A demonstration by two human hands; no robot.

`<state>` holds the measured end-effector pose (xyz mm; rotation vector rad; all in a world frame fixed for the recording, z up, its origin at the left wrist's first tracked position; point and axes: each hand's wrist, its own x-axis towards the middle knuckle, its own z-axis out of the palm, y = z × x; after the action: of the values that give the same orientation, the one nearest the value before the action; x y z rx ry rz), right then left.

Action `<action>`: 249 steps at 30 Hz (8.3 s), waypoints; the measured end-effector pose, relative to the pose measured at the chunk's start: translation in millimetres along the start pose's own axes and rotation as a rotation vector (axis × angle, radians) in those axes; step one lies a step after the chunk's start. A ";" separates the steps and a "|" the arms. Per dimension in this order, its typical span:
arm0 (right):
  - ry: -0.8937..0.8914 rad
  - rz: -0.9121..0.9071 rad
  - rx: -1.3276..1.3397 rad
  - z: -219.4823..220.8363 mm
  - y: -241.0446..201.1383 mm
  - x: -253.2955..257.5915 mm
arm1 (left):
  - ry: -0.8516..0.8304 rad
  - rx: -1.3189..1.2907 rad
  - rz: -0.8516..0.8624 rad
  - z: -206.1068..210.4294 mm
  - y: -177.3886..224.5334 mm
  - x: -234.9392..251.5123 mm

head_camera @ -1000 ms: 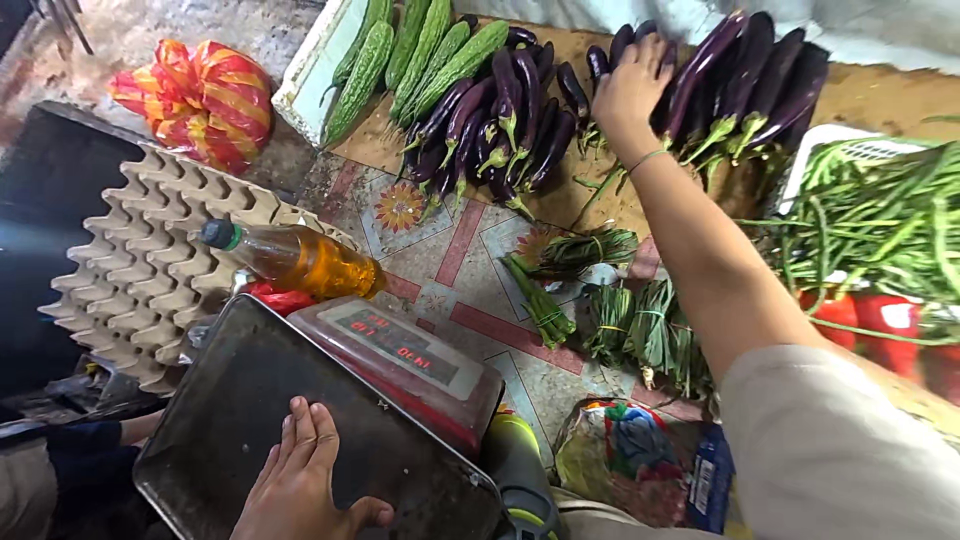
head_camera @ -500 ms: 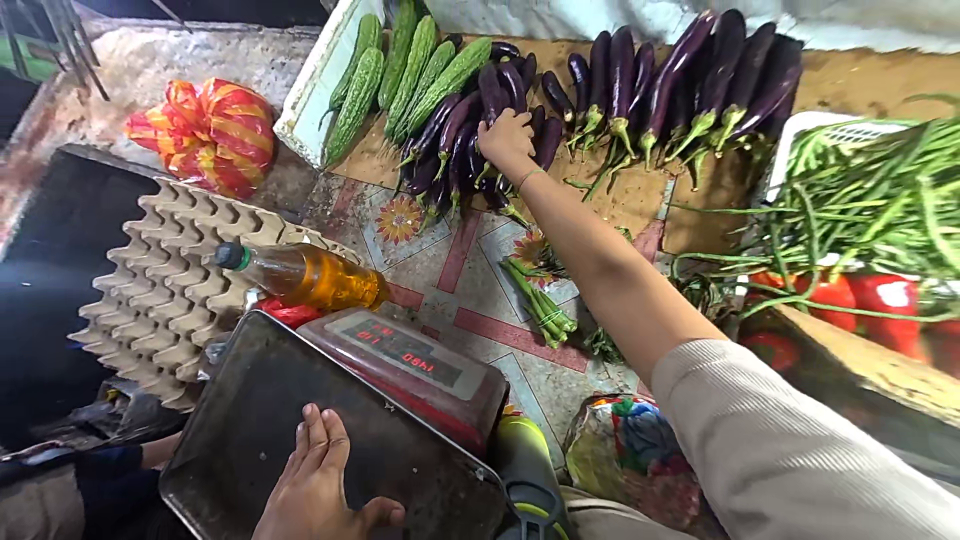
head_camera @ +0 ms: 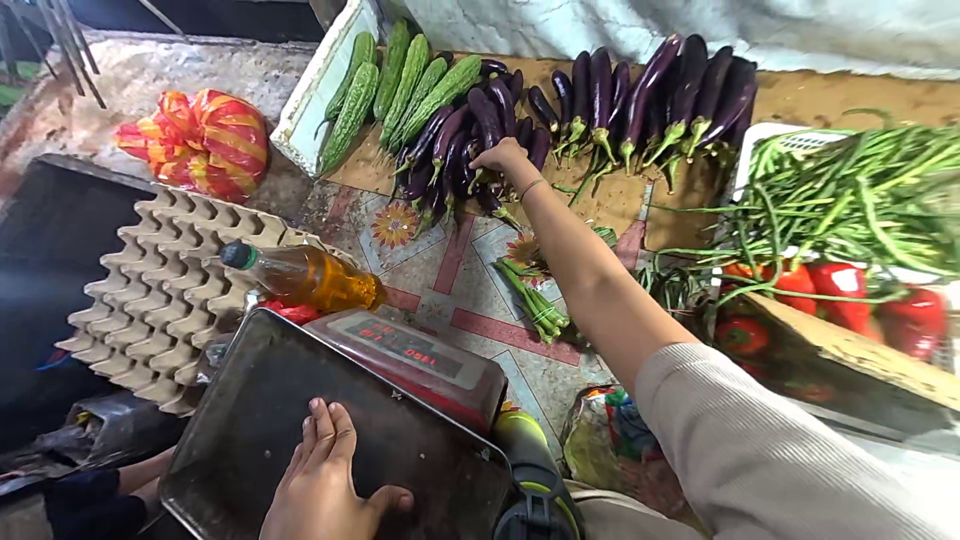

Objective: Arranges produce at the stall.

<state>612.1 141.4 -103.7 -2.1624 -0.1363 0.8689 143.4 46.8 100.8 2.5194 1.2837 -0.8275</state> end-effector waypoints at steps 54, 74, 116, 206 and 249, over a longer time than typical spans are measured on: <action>0.284 -0.259 -0.247 10.1 35.5 -17.8 | 0.060 0.017 -0.007 5.4 0.2 0.2; -0.150 -1.065 -1.002 -46.1 22.4 84.0 | -0.022 0.044 -0.058 -3.1 7.5 1.9; 0.274 -0.358 -0.035 -84.9 26.5 -19.8 | 0.011 0.000 -0.002 0.4 0.5 -1.4; 0.128 -0.346 0.030 -69.7 11.6 48.6 | 0.099 -0.034 -0.012 6.0 7.5 -0.7; 0.081 -0.262 0.050 91.0 -61.6 18.8 | 0.142 -0.055 0.022 9.7 4.4 -1.8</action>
<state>580.4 247.9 -112.0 -2.0722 -0.3453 0.6274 142.2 39.0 93.5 2.5839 1.2991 -0.6091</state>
